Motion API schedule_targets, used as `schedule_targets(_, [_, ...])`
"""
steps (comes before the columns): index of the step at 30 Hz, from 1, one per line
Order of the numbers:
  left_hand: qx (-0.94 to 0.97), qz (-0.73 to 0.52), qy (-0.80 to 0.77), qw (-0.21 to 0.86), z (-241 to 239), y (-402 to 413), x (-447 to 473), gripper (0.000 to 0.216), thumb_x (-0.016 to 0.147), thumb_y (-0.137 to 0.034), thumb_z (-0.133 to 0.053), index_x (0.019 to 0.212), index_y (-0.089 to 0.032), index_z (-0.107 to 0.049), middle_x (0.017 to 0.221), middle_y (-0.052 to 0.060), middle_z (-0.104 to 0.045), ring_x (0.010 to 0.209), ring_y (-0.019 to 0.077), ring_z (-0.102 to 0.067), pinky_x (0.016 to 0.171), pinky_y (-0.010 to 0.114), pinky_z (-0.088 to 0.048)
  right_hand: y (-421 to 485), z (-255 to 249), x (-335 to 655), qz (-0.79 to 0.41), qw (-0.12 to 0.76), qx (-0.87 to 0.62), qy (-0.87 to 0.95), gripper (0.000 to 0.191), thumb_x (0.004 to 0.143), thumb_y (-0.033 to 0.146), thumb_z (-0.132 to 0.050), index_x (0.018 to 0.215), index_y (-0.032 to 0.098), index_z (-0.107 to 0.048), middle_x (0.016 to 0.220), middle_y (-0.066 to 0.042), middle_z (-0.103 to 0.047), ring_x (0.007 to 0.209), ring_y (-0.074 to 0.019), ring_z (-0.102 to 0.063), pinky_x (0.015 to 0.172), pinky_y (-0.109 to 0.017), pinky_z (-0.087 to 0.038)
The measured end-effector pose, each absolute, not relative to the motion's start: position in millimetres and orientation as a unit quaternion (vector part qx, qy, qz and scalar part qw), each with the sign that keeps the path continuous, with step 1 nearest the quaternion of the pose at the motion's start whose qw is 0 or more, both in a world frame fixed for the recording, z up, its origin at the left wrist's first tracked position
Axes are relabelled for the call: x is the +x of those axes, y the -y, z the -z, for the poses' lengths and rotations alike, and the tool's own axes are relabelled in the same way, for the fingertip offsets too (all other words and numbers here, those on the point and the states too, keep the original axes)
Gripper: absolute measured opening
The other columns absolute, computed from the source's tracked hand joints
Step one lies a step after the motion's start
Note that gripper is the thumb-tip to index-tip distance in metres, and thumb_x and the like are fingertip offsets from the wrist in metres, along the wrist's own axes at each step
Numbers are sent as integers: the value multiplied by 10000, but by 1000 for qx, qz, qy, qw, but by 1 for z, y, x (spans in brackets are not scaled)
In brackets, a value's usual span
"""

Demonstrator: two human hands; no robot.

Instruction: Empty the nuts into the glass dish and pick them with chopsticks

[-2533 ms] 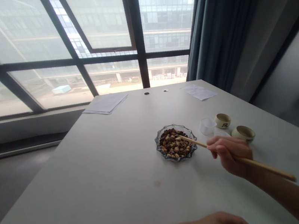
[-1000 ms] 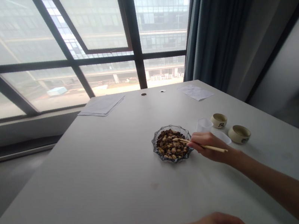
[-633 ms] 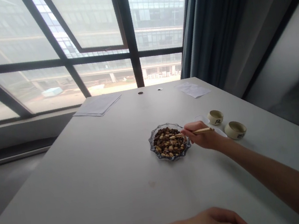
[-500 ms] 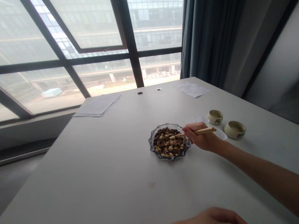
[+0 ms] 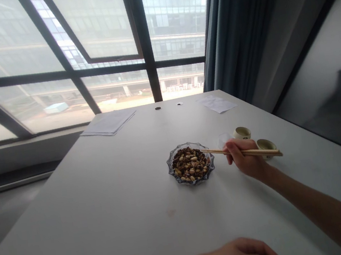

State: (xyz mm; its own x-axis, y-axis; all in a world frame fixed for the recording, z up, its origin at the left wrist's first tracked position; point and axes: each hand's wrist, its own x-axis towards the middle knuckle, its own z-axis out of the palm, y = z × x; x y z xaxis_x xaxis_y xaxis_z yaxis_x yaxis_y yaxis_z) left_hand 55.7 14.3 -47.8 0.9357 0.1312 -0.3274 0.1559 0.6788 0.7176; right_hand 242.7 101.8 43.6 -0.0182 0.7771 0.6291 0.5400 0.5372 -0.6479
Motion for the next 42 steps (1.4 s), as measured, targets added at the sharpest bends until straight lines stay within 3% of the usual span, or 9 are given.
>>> schedule_targets(10, [412,6,-172,895,50,-15,57,560,566,-588,-897,904,-156,-782,822,26,-665,732,105,-543,807,229,-414,-118,-45,231,-123,356,-470,798,456,1036,370,-484,608,212,-499,559,17,-546,551,-125,-519,617,-281,-386])
schedule_targets(19, [402,9,-173,899,46,-15,56,524,576,-563,-900,893,-164,-780,810,19,-654,721,104,-529,808,225,-418,-134,-40,229,-133,323,-431,832,430,1036,380,-477,641,215,-436,618,23,-495,566,-118,-420,594,-283,-328])
schedule_targets(26, [396,3,-174,902,43,-15,53,463,620,-523,-891,902,-175,-775,818,26,-663,735,120,-541,810,235,-423,-141,-37,228,-125,337,-414,836,443,1044,384,-461,646,217,-363,606,49,-396,552,-107,-344,572,-282,-279])
schedule_targets(42, [410,15,-175,895,41,-17,54,507,584,-565,-898,871,-164,-781,807,17,-663,726,94,-546,817,221,-418,-123,-18,233,-82,475,-423,767,410,1051,302,-417,656,217,-484,560,27,-465,514,-124,-445,560,-292,-337])
